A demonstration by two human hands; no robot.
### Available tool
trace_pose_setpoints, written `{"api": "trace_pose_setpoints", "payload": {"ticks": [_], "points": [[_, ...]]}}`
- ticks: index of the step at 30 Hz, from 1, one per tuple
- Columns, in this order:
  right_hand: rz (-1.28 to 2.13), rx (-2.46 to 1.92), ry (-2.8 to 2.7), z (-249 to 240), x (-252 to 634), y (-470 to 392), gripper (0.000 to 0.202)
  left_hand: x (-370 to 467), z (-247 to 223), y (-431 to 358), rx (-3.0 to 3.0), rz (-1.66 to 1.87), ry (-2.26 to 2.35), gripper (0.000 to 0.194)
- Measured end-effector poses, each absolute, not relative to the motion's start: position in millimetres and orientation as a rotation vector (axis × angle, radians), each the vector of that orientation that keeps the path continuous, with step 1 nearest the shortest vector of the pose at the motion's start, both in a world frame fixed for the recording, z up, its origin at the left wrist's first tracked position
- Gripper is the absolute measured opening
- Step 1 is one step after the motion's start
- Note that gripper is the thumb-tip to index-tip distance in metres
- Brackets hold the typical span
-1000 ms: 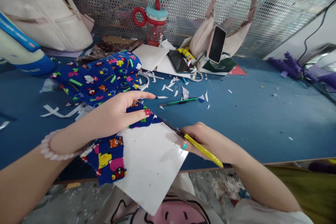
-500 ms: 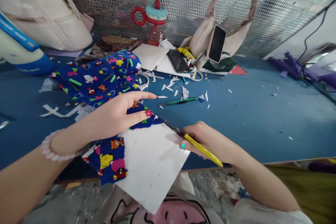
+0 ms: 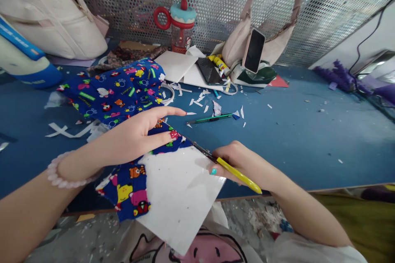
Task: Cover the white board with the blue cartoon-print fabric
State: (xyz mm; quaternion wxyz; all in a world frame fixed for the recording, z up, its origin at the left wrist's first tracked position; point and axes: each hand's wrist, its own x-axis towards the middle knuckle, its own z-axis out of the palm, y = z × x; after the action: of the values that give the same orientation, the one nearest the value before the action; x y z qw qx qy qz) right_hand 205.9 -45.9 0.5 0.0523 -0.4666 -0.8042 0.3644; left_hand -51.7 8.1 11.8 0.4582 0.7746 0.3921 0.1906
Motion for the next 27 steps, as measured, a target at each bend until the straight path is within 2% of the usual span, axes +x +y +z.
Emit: {"api": "trace_pose_setpoints", "payload": {"ticks": [9,18,27], "points": [[1.101,-1.458,-2.431,-1,207,-46,0.072,-51,8,9,1.866,0.459,0.919,0.048],[1.663,-1.258,-2.144,5,218,-54,0.068,-54,10,8,1.895,0.352,0.881,0.049],[1.754,-1.178,-2.092,0,220,-53,0.068,-53,11,9,1.815,0.333,0.836,0.053]]}}
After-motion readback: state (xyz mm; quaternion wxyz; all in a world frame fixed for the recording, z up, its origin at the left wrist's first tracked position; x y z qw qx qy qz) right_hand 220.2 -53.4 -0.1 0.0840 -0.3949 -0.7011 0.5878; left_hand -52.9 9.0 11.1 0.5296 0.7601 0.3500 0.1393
